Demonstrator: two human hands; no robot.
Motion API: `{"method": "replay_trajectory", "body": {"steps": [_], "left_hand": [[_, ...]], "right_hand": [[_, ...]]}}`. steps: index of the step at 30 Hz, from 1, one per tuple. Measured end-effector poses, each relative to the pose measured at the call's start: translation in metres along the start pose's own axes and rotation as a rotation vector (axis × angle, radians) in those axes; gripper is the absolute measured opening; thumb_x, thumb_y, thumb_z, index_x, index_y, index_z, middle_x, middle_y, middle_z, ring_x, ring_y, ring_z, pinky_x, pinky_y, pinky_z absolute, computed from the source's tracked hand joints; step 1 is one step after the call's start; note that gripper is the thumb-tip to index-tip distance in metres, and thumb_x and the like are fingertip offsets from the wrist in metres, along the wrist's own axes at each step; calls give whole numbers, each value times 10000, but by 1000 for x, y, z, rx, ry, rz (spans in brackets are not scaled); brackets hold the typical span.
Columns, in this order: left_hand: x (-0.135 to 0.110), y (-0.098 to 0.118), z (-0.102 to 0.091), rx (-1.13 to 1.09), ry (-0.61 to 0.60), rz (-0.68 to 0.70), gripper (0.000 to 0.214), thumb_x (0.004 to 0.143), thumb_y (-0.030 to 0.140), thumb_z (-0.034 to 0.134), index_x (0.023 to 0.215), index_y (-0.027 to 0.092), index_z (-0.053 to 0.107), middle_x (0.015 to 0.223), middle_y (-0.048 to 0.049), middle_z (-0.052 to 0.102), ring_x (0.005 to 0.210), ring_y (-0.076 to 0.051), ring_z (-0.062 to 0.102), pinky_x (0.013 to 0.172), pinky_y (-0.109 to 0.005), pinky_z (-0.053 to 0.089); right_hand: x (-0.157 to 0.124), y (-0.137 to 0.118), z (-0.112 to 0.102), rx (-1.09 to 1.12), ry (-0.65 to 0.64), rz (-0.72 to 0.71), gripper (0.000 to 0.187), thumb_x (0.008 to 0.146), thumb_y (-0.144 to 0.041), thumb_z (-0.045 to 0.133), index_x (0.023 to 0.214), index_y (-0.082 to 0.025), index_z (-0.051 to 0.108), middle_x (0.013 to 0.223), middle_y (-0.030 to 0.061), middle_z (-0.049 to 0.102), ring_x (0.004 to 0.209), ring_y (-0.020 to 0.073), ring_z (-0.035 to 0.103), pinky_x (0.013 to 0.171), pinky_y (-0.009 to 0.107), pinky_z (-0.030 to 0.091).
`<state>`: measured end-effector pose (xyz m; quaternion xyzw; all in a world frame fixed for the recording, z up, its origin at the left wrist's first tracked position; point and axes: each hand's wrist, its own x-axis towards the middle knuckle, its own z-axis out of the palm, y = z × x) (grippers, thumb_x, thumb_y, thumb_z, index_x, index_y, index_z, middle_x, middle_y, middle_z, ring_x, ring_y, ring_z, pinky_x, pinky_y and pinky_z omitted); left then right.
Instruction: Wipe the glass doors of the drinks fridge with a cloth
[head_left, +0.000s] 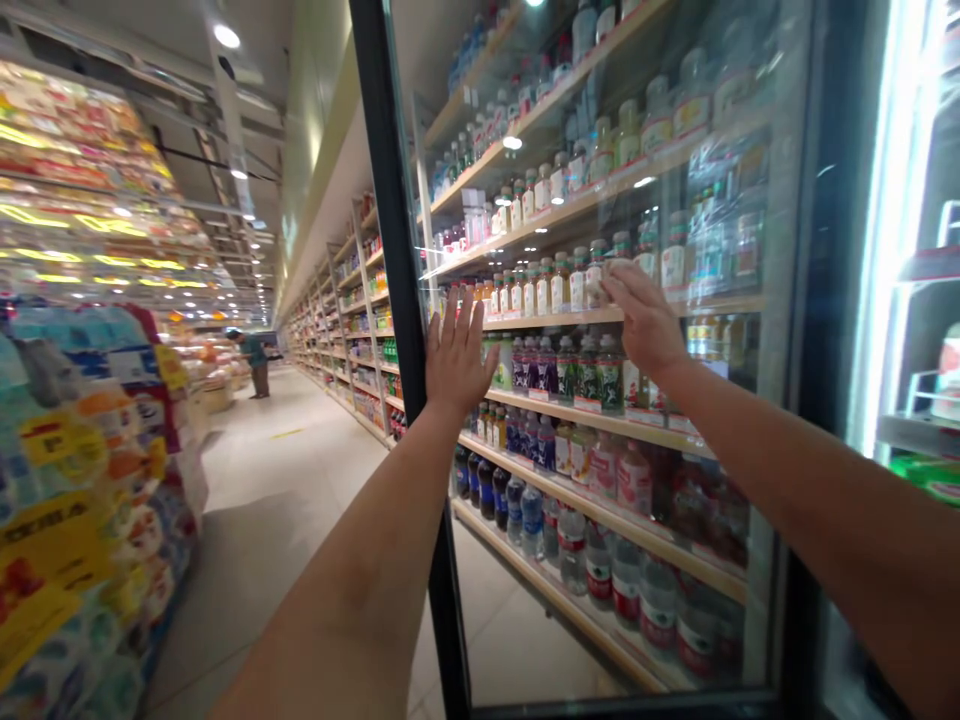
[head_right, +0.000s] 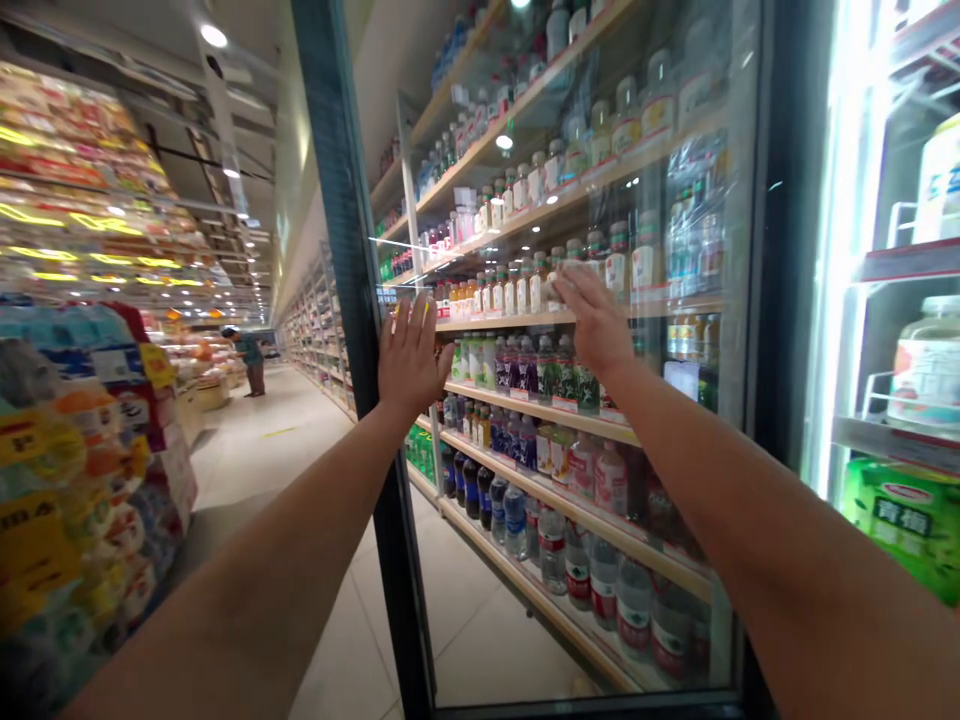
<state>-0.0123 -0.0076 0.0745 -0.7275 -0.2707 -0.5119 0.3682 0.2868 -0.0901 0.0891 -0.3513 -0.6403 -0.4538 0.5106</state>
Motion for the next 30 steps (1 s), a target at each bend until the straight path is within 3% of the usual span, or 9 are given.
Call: {"method": "replay_trajectory", "body": {"steps": [3, 9, 13, 16, 19, 22, 27, 30], "left_hand": [[0, -1, 1, -13, 0, 1, 687, 997, 391, 481, 1600, 135, 272, 1671, -135, 256, 1574, -288, 123, 1289, -518, 112], [1, -1, 1, -21, 0, -1, 676, 996, 382, 472, 1597, 138, 279, 1674, -136, 243, 1573, -289, 135, 1288, -518, 113], [0, -2, 2, -17, 9, 6, 670, 998, 384, 463, 1593, 128, 291, 1668, -145, 257, 1571, -290, 148, 1286, -519, 116], [1, -2, 2, -41, 18, -1, 686, 988, 385, 486, 1599, 148, 284, 1669, -134, 260, 1570, -292, 158, 1285, -524, 122], [2, -2, 3, -70, 32, 1, 698, 980, 383, 509, 1600, 156, 283, 1666, -135, 269, 1568, -299, 163, 1285, -532, 123], [3, -4, 5, -94, 50, 5, 693, 985, 392, 508, 1602, 170, 282, 1663, -135, 280, 1566, -302, 166, 1286, -541, 120], [3, -4, 4, -106, 47, 8, 690, 994, 408, 509, 1602, 173, 282, 1663, -140, 280, 1567, -306, 162, 1288, -534, 114], [3, -4, 3, -117, 45, 1, 690, 994, 404, 510, 1603, 176, 280, 1668, -134, 265, 1569, -305, 149, 1291, -531, 99]], "right_hand": [[-3, 0, -1, -26, 84, 76, 563, 981, -125, 367, 1499, -298, 501, 1535, 19, 505, 1496, 272, 377, 1266, 566, 331], [-25, 1, -6, -31, -95, -49, 595, 957, -83, 351, 1484, -304, 518, 1514, -2, 532, 1495, 241, 382, 1264, 528, 355], [-17, 10, -7, -36, 24, 35, 590, 963, -96, 359, 1498, -297, 502, 1538, 15, 502, 1487, 272, 393, 1263, 549, 344], [-25, 1, -1, -60, 79, 89, 611, 974, -101, 350, 1536, -321, 441, 1553, 8, 482, 1509, 283, 353, 1264, 580, 324], [-37, -6, 0, -74, -11, 28, 649, 968, -70, 315, 1539, -356, 427, 1541, -9, 498, 1520, 254, 337, 1262, 562, 344], [-30, 0, -4, -81, -82, -18, 666, 953, -46, 313, 1526, -359, 448, 1526, -8, 517, 1504, 235, 368, 1258, 530, 368], [-17, 3, -4, -126, 78, 106, 642, 970, -74, 319, 1563, -309, 397, 1571, 30, 453, 1519, 269, 337, 1268, 552, 338], [-37, -14, 4, -117, 39, 97, 676, 974, -74, 309, 1592, -346, 319, 1597, 13, 416, 1545, 278, 273, 1269, 584, 317]]}}
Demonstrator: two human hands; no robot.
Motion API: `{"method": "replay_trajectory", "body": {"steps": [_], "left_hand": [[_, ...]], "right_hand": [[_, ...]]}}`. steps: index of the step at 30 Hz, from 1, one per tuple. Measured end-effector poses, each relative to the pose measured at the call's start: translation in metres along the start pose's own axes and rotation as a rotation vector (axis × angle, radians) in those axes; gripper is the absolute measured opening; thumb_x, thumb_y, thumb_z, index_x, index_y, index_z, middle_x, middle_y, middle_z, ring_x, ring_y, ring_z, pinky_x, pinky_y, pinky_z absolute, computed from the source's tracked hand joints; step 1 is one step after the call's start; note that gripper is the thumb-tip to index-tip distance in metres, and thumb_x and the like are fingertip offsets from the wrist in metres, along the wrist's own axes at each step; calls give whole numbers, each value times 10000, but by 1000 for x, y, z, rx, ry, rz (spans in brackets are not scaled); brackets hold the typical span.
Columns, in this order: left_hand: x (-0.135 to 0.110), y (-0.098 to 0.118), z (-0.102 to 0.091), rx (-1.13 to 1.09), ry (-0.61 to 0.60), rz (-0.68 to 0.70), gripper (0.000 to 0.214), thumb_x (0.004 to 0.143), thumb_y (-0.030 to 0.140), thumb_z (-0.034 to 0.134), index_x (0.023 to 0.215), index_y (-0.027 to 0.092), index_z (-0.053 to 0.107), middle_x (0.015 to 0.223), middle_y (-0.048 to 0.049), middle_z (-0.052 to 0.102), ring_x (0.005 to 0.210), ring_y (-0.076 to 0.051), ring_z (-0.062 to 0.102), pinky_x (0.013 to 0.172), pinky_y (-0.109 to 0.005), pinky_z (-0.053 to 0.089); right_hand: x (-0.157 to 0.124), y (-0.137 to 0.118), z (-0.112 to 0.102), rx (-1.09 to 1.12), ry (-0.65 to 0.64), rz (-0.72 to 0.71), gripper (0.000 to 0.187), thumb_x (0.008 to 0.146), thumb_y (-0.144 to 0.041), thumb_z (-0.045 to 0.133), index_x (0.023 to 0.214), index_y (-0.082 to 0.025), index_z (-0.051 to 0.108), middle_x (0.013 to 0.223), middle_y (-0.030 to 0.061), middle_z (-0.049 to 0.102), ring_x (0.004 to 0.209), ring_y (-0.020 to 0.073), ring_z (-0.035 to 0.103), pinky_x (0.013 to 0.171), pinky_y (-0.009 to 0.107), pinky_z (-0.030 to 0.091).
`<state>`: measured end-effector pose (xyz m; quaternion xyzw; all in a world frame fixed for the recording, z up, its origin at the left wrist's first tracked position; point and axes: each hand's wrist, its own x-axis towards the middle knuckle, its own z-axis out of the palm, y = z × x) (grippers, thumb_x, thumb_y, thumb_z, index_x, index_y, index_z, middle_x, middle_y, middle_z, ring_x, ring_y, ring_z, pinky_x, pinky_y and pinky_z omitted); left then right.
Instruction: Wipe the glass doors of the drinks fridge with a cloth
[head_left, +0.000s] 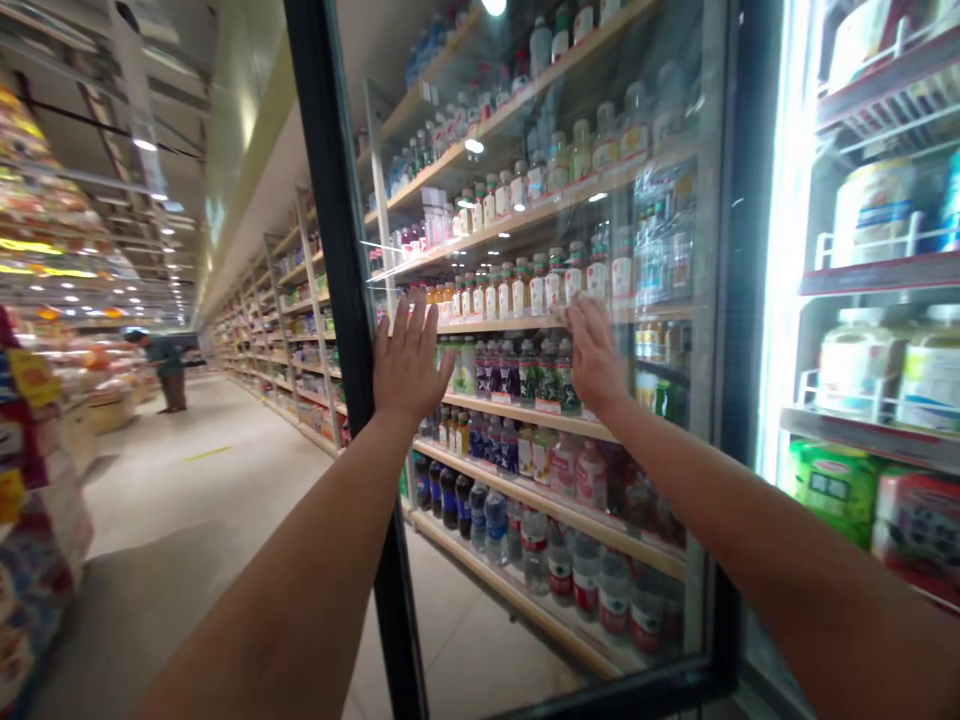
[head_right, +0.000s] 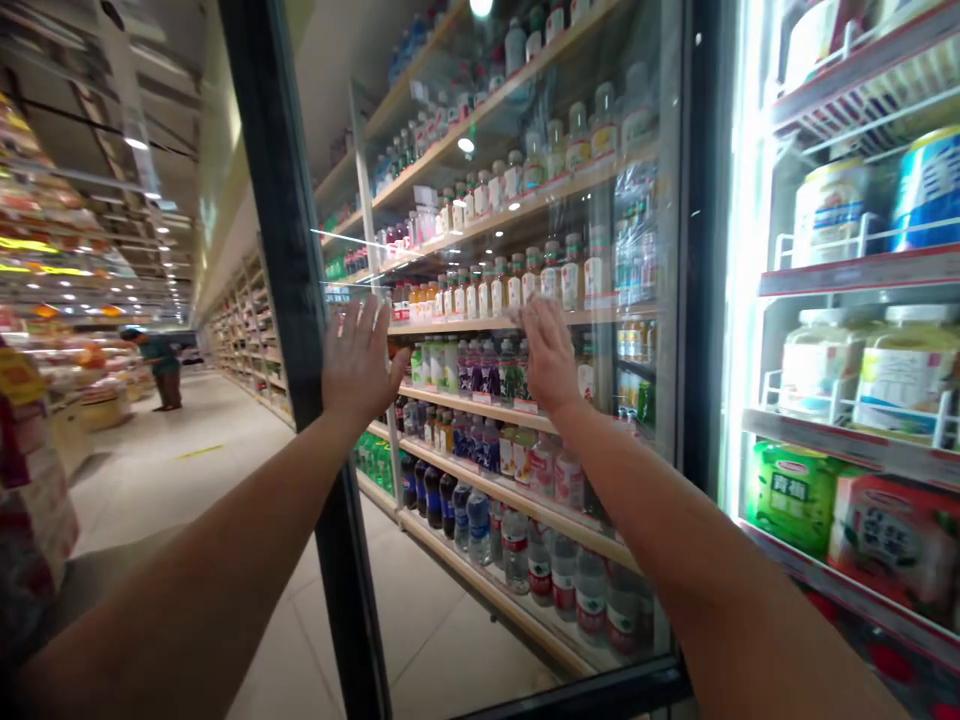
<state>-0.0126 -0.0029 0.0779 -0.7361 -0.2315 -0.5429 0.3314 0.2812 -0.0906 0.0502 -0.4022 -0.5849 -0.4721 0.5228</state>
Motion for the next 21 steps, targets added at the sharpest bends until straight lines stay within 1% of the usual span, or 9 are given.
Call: {"method": "replay_trajectory", "body": {"steps": [3, 5, 8, 10, 13, 15, 18, 19, 21], "left_hand": [[0, 0, 0, 6, -4, 13, 691, 995, 401, 497, 1604, 161, 274, 1672, -137, 252, 1571, -304, 136, 1288, -538, 105], [0, -1, 1, 17, -1, 18, 688, 997, 395, 489, 1602, 150, 275, 1671, -141, 250, 1572, -302, 135, 1285, -538, 112], [0, -1, 1, 41, 7, 18, 688, 998, 390, 487, 1601, 137, 273, 1671, -143, 249, 1573, -296, 129, 1287, -525, 110], [-1, -1, 1, 69, 1, 20, 693, 998, 389, 491, 1598, 119, 274, 1669, -150, 251, 1573, -300, 127, 1287, -522, 108], [-2, 0, 0, 107, -22, 23, 683, 1007, 395, 480, 1590, 95, 289, 1664, -156, 265, 1569, -313, 144, 1285, -519, 109], [-3, 0, -1, 110, -33, 20, 674, 1017, 401, 462, 1592, 98, 285, 1665, -152, 264, 1568, -312, 150, 1286, -516, 106], [-3, 1, -2, 98, -29, 17, 678, 1020, 403, 460, 1600, 110, 269, 1669, -149, 255, 1571, -306, 140, 1287, -518, 95], [-3, 1, -2, 93, -26, 17, 683, 1018, 404, 465, 1602, 111, 266, 1670, -148, 253, 1572, -307, 135, 1288, -518, 94], [-3, 1, -2, 81, -26, 17, 690, 1013, 403, 476, 1605, 117, 262, 1671, -145, 251, 1572, -309, 133, 1288, -521, 96]], "right_hand": [[-14, -11, 4, 17, -99, -79, 720, 960, -45, 305, 1585, -400, 305, 1565, -12, 465, 1538, 245, 295, 1259, 563, 357], [-11, -14, 7, 15, -115, -107, 714, 952, -32, 308, 1571, -385, 348, 1550, -4, 487, 1528, 242, 320, 1256, 555, 365], [1, -16, 12, 2, -52, -85, 697, 936, -12, 296, 1550, -317, 414, 1555, 32, 480, 1529, 256, 316, 1261, 557, 351], [5, -19, 16, -4, -7, -64, 700, 925, 2, 289, 1543, -296, 430, 1555, 42, 477, 1533, 255, 308, 1266, 549, 343], [9, -18, 17, 0, -15, -84, 689, 923, 2, 313, 1522, -305, 458, 1533, 29, 502, 1520, 245, 337, 1266, 537, 347], [17, -15, 17, 5, -30, -105, 655, 928, -14, 338, 1495, -301, 495, 1513, 23, 525, 1504, 247, 367, 1258, 537, 360], [27, -15, 18, -6, 17, -66, 616, 947, -37, 325, 1487, -268, 510, 1523, 40, 511, 1496, 254, 379, 1255, 534, 365], [26, -19, 19, -17, 44, -38, 614, 954, -41, 314, 1496, -261, 501, 1535, 47, 498, 1502, 255, 369, 1259, 531, 358], [15, -29, 23, -30, 68, -11, 618, 967, -43, 299, 1513, -269, 480, 1545, 44, 488, 1518, 246, 340, 1265, 520, 350]]}}
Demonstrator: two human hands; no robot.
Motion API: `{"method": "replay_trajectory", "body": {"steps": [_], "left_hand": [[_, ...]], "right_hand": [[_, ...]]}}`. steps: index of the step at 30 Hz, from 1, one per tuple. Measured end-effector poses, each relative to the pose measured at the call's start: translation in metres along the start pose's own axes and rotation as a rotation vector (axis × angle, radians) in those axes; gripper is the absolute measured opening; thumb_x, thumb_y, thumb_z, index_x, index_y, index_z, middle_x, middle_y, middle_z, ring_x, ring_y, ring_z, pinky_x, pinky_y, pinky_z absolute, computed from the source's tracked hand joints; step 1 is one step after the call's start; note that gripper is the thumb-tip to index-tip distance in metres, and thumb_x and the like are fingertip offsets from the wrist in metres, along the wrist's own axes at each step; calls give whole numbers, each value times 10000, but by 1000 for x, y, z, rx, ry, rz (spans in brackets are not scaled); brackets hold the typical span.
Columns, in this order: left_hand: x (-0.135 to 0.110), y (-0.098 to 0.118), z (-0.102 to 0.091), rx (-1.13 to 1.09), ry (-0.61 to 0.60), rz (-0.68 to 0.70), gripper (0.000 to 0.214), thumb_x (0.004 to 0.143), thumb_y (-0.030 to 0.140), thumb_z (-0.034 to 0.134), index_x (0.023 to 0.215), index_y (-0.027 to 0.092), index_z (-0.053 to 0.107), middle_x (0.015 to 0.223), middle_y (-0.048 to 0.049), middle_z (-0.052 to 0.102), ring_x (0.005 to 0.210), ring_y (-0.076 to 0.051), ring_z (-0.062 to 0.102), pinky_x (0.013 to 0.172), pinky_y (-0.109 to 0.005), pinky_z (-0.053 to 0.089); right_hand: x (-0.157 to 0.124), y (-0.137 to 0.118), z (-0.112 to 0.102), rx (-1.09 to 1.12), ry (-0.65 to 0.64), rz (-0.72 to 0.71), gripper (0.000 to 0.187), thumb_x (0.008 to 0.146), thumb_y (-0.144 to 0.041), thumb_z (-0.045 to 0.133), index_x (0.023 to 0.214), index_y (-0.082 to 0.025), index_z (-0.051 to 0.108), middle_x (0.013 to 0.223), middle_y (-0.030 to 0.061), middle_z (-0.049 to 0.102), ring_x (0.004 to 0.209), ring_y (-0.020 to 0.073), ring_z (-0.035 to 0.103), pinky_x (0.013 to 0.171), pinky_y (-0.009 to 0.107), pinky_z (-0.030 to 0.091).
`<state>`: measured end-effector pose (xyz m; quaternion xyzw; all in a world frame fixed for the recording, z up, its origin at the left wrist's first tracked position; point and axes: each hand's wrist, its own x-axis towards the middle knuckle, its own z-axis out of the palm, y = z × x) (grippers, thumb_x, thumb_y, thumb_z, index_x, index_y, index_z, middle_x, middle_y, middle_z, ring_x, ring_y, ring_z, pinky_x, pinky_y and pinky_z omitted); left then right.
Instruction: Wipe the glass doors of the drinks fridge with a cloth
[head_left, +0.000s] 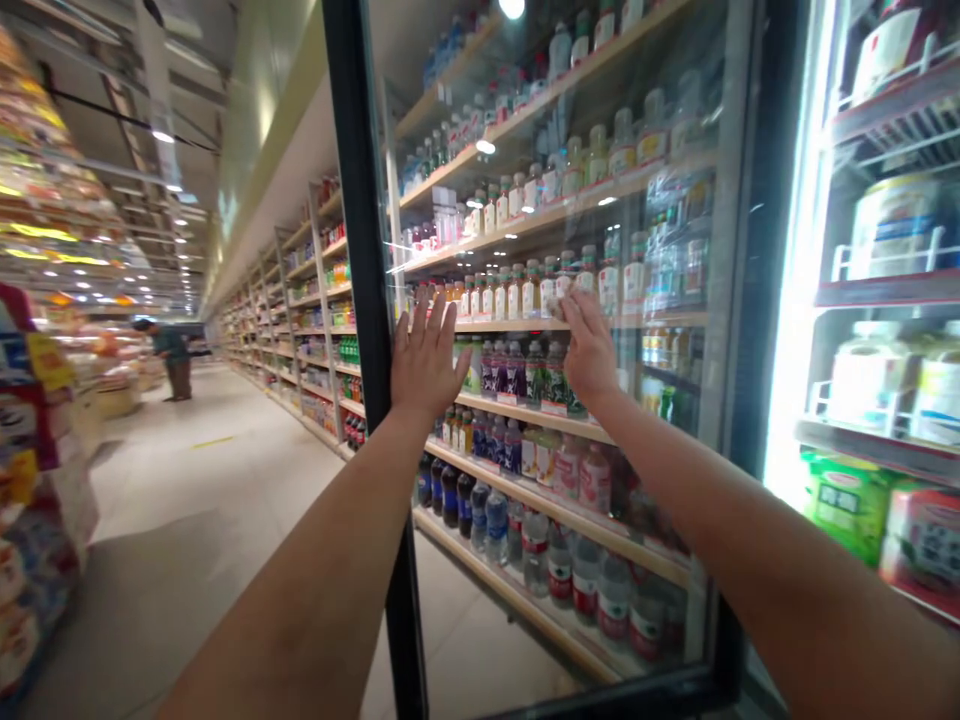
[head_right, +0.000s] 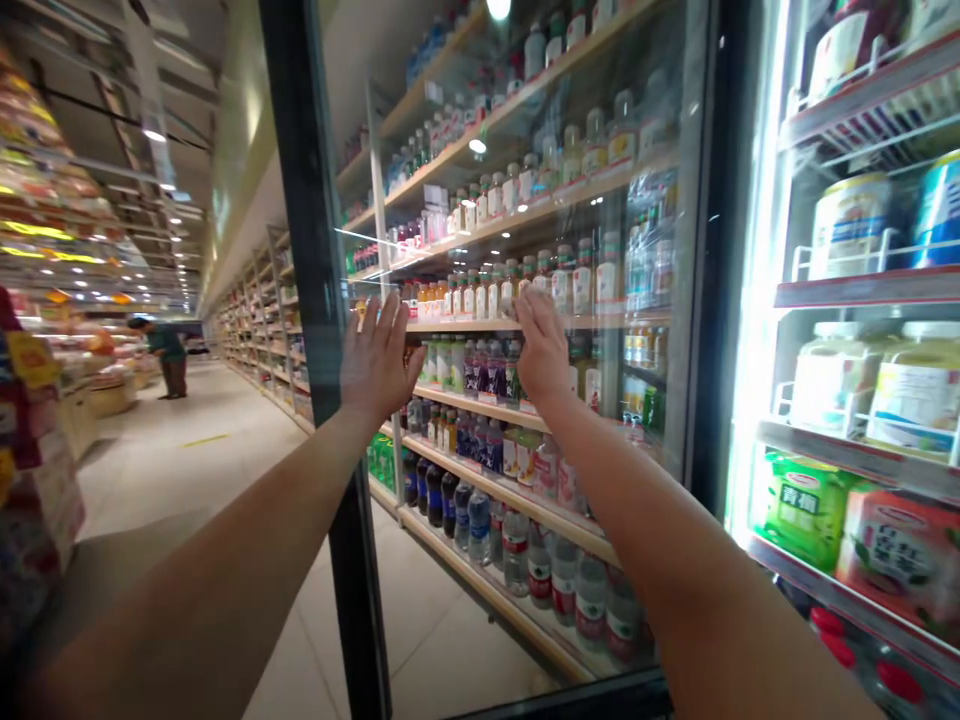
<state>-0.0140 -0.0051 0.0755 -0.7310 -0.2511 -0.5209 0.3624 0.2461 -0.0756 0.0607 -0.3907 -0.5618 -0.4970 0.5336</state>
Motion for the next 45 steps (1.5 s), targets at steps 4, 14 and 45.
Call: {"method": "replay_trajectory", "body": {"steps": [4, 14, 45], "left_hand": [[1, 0, 0, -10, 3, 0, 705, 1006, 390, 487, 1614, 133, 240, 1672, -139, 249, 1572, -312, 129, 1286, -534, 101], [0, -1, 1, 11, 13, 18, 689, 1013, 384, 469, 1606, 105, 253, 1675, -150, 233, 1573, -312, 118, 1282, -530, 114], [-4, -6, 3, -199, 12, 10, 698, 1021, 363, 438, 1626, 130, 179, 1695, -120, 181, 1579, -298, 72, 1299, -522, 29]], "right_hand": [[-27, -16, 1, 54, -129, -125, 632, 971, -40, 328, 1531, -306, 448, 1531, 21, 515, 1532, 210, 310, 1263, 493, 368], [-39, -22, 2, 69, -137, -137, 683, 980, -33, 342, 1594, -331, 313, 1570, 22, 468, 1541, 241, 287, 1271, 518, 341], [4, 59, -48, -169, 2, 148, 499, 1029, -285, 363, 1488, -159, 516, 1541, 156, 487, 1459, 274, 439, 1224, 552, 370]]}}
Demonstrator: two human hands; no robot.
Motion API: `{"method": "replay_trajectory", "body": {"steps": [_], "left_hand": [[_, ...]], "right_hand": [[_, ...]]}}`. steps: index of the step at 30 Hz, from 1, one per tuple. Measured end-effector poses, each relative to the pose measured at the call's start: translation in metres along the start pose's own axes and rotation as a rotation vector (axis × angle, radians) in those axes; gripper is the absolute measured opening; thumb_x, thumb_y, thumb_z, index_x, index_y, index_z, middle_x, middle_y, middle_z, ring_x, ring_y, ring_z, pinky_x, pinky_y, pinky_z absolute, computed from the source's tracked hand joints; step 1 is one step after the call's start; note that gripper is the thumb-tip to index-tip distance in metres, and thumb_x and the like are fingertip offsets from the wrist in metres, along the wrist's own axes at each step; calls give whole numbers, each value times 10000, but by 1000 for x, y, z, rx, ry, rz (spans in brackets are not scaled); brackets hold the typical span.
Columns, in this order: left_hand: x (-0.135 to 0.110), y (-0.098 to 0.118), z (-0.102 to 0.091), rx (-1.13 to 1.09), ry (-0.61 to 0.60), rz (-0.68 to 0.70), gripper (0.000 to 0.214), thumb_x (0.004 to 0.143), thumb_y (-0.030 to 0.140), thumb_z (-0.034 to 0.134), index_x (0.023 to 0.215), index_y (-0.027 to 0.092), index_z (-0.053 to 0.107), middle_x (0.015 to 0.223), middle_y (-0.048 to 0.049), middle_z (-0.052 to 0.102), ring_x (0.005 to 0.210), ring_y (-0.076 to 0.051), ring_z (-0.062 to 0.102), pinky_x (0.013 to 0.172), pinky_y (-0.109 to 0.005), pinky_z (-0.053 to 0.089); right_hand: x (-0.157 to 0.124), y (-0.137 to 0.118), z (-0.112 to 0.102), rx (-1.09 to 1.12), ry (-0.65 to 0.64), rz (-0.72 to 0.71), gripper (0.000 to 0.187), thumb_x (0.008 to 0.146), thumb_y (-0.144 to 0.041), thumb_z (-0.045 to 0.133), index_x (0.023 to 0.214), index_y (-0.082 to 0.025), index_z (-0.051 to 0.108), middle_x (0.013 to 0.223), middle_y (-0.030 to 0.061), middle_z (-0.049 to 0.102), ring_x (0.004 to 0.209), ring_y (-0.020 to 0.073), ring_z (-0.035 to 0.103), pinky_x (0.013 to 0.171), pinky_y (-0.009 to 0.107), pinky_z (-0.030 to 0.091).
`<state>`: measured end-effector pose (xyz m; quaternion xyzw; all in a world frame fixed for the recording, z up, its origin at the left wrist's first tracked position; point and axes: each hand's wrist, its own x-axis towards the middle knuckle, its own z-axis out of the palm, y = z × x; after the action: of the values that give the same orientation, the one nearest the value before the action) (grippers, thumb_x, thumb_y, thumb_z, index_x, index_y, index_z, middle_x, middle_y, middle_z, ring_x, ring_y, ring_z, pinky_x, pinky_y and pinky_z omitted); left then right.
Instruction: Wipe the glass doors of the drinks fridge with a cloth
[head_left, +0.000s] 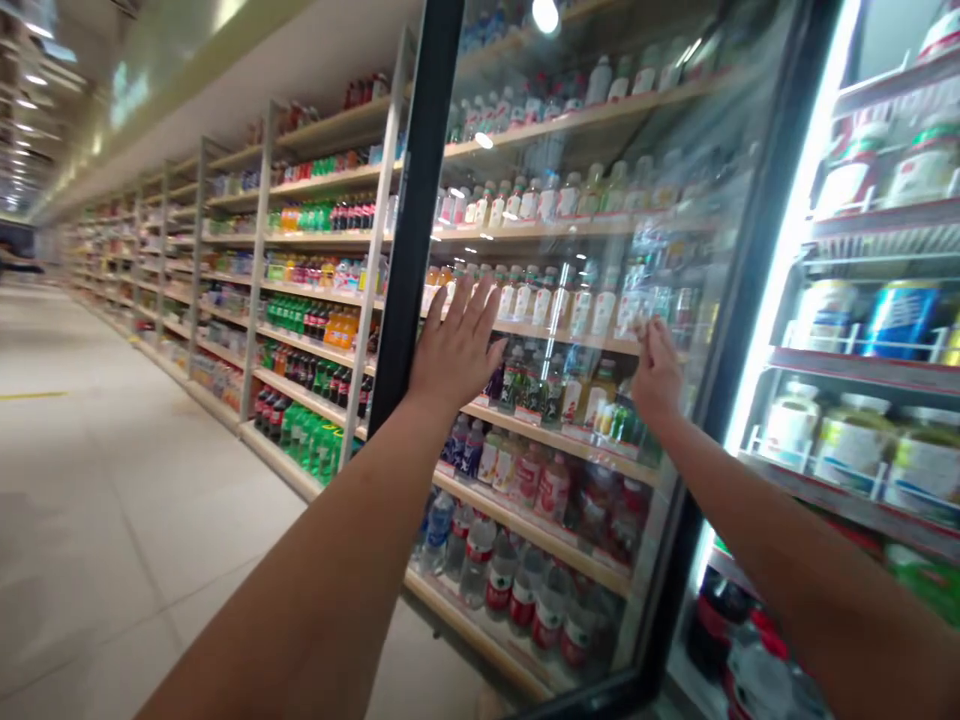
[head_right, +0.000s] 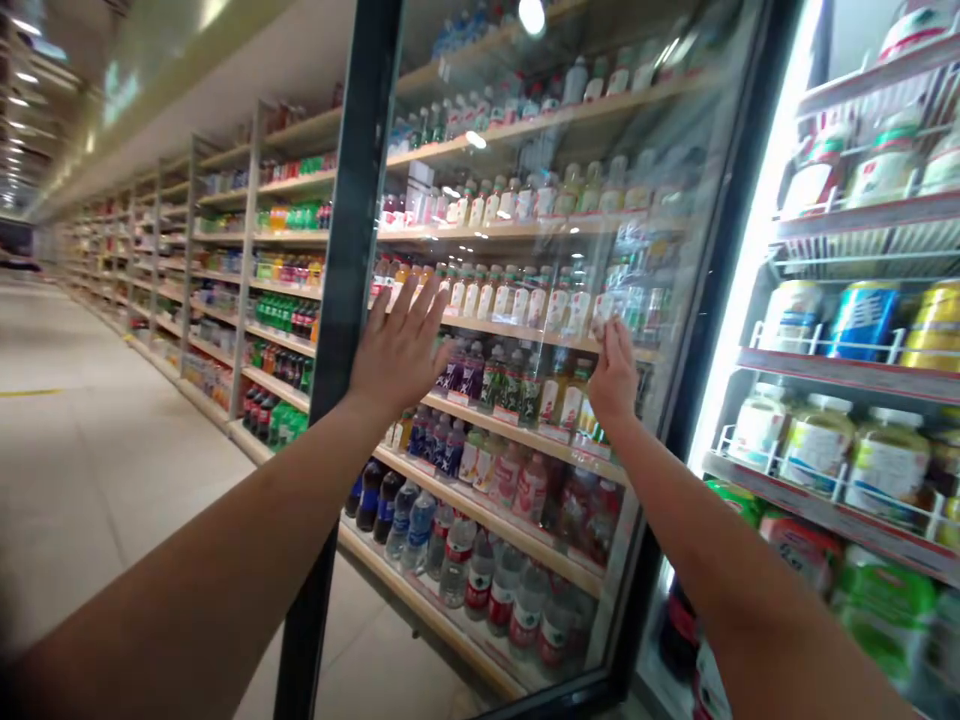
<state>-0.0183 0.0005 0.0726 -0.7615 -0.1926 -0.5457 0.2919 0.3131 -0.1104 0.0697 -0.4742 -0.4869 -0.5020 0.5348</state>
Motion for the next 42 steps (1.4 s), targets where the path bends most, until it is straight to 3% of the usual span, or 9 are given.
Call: {"method": "replay_trajectory", "body": {"steps": [5, 11, 16, 19, 22, 27, 33, 38, 42], "left_hand": [[0, 1, -2, -7, -4, -9, 687, 1025, 361, 420, 1626, 126, 183, 1693, -122, 191, 1579, -292, 74, 1300, -518, 37], [0, 2, -4, 3, -19, -8, 697, 1023, 355, 425, 1629, 128, 166, 1699, -115, 167, 1581, -290, 55, 1298, -522, 30], [0, 0, -2, 25, -1, 2, 698, 1027, 357, 443, 1628, 135, 166, 1695, -123, 181, 1580, -289, 74, 1297, -519, 41], [0, 0, -2, 33, 2, 7, 693, 1033, 366, 440, 1628, 138, 170, 1695, -118, 183, 1580, -288, 72, 1295, -529, 52], [1, 2, -5, 22, -7, 5, 720, 1019, 363, 474, 1630, 142, 164, 1694, -119, 181, 1579, -293, 82, 1297, -534, 49], [1, 3, -7, 21, -18, -6, 703, 1021, 360, 449, 1629, 138, 176, 1690, -127, 186, 1577, -299, 81, 1298, -538, 55], [0, 4, -8, 58, -29, -8, 691, 1029, 370, 442, 1624, 127, 191, 1690, -124, 190, 1577, -296, 69, 1296, -528, 59], [-1, 4, -8, 106, -39, -2, 678, 1036, 380, 433, 1617, 111, 210, 1691, -127, 188, 1579, -296, 70, 1295, -519, 65], [-2, 4, -8, 137, -16, -1, 692, 1036, 379, 429, 1626, 124, 174, 1689, -122, 199, 1579, -285, 87, 1295, -516, 83]], "right_hand": [[13, -15, 0, 60, -182, -144, 516, 1011, -224, 366, 1512, -214, 487, 1575, 91, 457, 1484, 247, 401, 1254, 536, 337], [11, -25, 5, 32, -59, -91, 543, 998, -191, 360, 1529, -234, 462, 1582, 63, 448, 1488, 258, 396, 1245, 552, 355], [-9, -28, 7, 46, -166, -255, 527, 1012, -157, 352, 1494, -303, 505, 1554, 13, 488, 1471, 222, 426, 1231, 493, 408], [4, -27, 10, 5, -93, -179, 535, 1014, -172, 341, 1514, -305, 477, 1550, 23, 490, 1450, 225, 456, 1219, 496, 423], [10, -36, 18, -26, -42, -149, 585, 1013, -166, 313, 1583, -293, 355, 1608, 36, 401, 1502, 253, 371, 1238, 535, 381], [4, -54, 26, 26, -215, -342, 711, 971, -54, 268, 1611, -361, 243, 1650, -37, 314, 1554, 219, 251, 1281, 499, 320], [15, -47, 24, 14, -56, -131, 705, 953, -59, 303, 1619, -287, 256, 1653, 11, 319, 1548, 262, 266, 1277, 541, 306], [4, -62, 23, 125, -234, -383, 729, 934, -12, 309, 1553, -390, 384, 1632, -69, 355, 1539, 251, 290, 1267, 534, 341], [11, -65, 25, 139, -142, -314, 737, 916, 5, 336, 1527, -396, 427, 1624, -81, 367, 1524, 255, 326, 1259, 546, 358]]}}
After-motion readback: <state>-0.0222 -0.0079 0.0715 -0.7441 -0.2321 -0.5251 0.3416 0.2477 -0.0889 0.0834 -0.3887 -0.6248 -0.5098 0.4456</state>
